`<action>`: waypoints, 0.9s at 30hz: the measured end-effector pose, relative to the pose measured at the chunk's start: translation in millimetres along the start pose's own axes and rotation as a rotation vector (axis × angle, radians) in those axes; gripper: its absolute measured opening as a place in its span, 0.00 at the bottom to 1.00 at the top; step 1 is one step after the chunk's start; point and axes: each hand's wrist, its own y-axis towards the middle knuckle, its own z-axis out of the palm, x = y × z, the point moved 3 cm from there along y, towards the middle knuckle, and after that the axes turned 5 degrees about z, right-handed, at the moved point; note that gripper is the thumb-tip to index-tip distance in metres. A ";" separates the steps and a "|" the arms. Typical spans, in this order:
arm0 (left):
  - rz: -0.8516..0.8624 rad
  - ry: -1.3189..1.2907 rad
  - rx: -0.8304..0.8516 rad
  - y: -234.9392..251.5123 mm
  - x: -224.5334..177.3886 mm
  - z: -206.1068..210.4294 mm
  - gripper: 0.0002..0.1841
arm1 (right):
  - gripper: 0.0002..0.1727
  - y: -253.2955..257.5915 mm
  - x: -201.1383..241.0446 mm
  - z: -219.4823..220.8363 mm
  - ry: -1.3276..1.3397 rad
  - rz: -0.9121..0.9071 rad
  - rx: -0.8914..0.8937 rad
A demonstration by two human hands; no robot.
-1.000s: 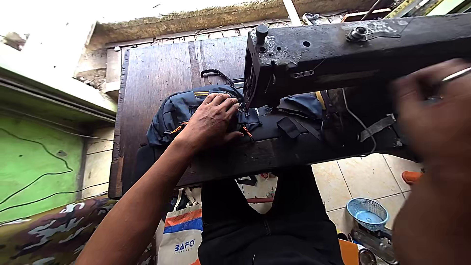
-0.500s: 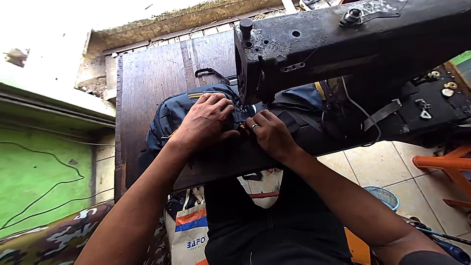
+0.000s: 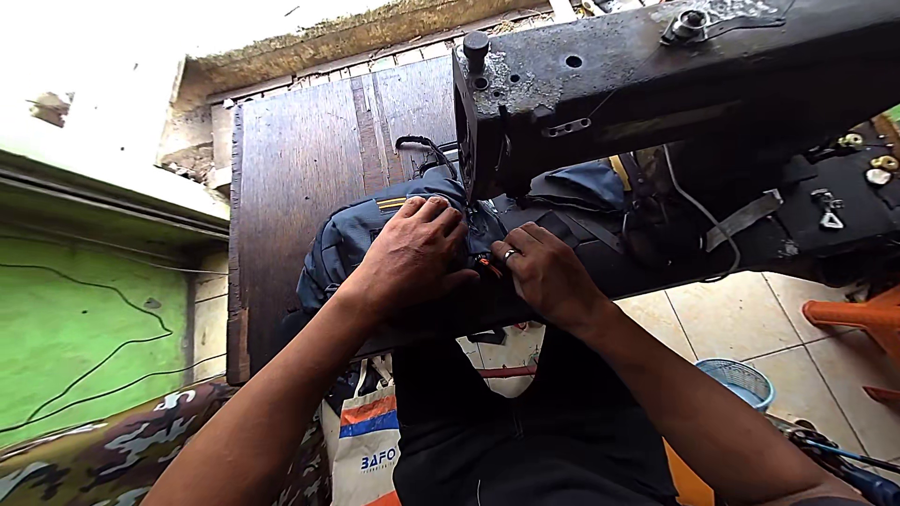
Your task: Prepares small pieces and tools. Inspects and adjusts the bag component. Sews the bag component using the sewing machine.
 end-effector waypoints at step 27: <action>-0.076 -0.061 0.094 11.4 31.7 5.4 0.26 | 0.25 6.7 9.3 14.8 -0.194 0.005 0.205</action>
